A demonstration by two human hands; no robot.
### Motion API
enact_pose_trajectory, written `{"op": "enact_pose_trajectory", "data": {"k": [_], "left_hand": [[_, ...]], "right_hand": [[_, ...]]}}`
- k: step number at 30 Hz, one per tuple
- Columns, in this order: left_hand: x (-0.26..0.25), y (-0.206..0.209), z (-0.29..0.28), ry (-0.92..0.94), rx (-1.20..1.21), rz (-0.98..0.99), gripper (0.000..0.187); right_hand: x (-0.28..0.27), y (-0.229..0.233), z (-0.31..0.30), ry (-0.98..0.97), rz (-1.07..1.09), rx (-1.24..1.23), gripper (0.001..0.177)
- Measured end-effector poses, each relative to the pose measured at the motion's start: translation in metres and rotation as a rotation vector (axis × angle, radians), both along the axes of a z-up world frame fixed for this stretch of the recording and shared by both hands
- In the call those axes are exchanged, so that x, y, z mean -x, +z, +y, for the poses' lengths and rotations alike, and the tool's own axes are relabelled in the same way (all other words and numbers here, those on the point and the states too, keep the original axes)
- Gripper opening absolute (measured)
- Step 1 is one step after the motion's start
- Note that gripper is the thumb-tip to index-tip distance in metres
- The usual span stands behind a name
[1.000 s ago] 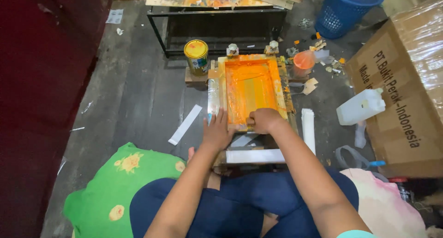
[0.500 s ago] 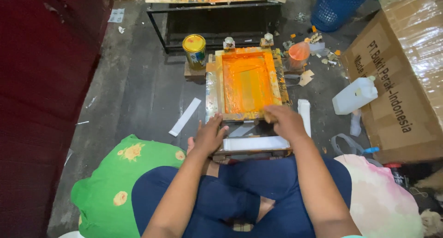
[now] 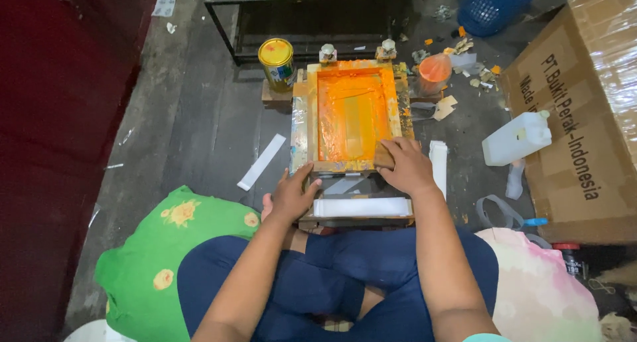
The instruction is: The person sits on the floor and uses a squeegee to spread orange ink across a screen printing frame. They then lift the frame to reveal a printed white strip, which they inspect and fold.
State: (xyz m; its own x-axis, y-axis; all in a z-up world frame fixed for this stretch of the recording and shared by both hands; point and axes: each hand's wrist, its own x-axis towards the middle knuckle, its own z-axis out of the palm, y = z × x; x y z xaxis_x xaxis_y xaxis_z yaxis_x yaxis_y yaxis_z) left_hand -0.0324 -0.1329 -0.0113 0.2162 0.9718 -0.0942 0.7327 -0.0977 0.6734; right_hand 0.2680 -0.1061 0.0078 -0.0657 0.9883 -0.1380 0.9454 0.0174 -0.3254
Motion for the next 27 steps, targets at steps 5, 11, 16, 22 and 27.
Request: {"op": "enact_pose_trajectory", "data": {"k": [5, 11, 16, 22, 27], "left_hand": [[0.000, -0.016, 0.005, 0.120, 0.117, -0.029, 0.064], [0.003, -0.032, 0.012, 0.215, 0.157, -0.125, 0.055], [0.006, -0.050, 0.011, 0.262, 0.180, -0.205, 0.053], [0.013, -0.051, 0.012, 0.131, 0.174, -0.085, 0.055], [0.015, -0.040, 0.008, 0.085, 0.180, -0.097, 0.059]], "right_hand": [[0.003, 0.004, 0.003, 0.024, 0.038, 0.024, 0.080], [0.004, -0.012, 0.006, -0.024, 0.072, 0.070, 0.089], [0.010, -0.017, 0.004, -0.069, 0.099, 0.073, 0.091], [0.010, -0.032, -0.001, -0.078, 0.093, -0.035, 0.093], [0.015, -0.017, -0.008, -0.044, -0.076, 0.024, 0.091]]}}
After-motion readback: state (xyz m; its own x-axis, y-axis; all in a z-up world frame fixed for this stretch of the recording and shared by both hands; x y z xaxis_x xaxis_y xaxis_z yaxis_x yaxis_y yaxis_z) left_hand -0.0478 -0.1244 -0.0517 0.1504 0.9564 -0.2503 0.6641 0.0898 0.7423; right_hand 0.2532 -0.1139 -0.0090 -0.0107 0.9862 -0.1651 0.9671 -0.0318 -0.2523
